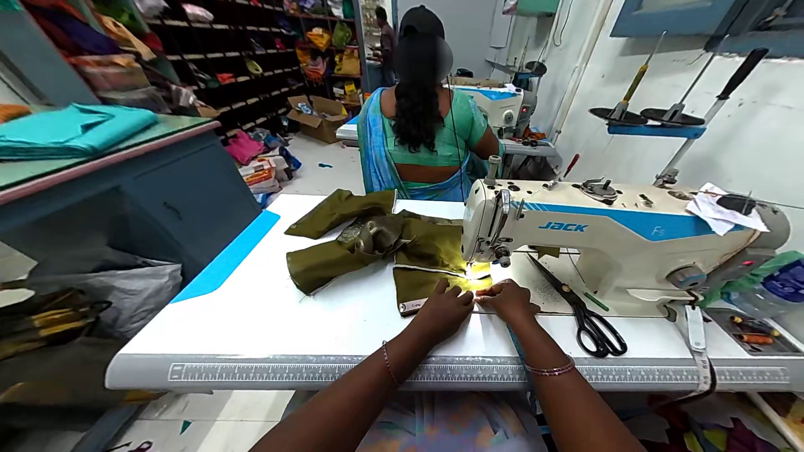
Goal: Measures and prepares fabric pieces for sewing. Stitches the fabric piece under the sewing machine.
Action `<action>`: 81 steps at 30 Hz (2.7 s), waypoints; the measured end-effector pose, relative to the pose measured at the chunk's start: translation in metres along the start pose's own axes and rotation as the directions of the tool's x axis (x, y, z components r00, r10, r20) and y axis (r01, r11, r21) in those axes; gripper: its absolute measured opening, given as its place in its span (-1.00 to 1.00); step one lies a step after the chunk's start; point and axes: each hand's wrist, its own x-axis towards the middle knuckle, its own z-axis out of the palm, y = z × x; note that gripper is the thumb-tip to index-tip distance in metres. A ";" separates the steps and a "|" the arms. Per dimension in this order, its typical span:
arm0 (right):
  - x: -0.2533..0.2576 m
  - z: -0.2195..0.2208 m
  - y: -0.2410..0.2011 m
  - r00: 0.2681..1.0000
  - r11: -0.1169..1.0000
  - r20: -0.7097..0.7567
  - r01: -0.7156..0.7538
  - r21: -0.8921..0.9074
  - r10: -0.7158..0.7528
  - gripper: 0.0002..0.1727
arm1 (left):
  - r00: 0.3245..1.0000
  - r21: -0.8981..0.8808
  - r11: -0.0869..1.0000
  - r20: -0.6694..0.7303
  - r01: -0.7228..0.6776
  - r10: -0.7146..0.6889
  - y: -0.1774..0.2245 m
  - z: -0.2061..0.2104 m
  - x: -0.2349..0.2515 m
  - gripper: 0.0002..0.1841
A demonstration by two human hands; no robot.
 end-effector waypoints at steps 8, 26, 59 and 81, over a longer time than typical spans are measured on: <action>-0.008 0.011 0.003 0.988 0.992 -0.105 0.120 0.042 -0.115 -0.83 | 1.000 0.043 0.999 0.003 -0.018 0.018 0.002 0.001 -0.002 -0.74; -0.050 -0.088 0.061 0.806 0.996 -0.592 0.070 0.060 -0.021 -0.73 | 0.987 -0.483 0.869 -0.056 0.105 -0.150 -0.026 0.016 0.001 -0.69; -0.020 0.029 0.051 0.817 0.820 -0.135 0.527 -0.222 -0.561 -0.54 | 0.945 -0.553 0.821 -0.173 0.141 -0.279 -0.031 0.021 0.014 -0.82; -0.021 0.026 0.044 0.854 0.827 -0.039 0.490 -0.275 -0.519 -0.52 | 0.938 -0.538 0.838 -0.233 0.094 -0.255 -0.032 0.026 0.015 -0.82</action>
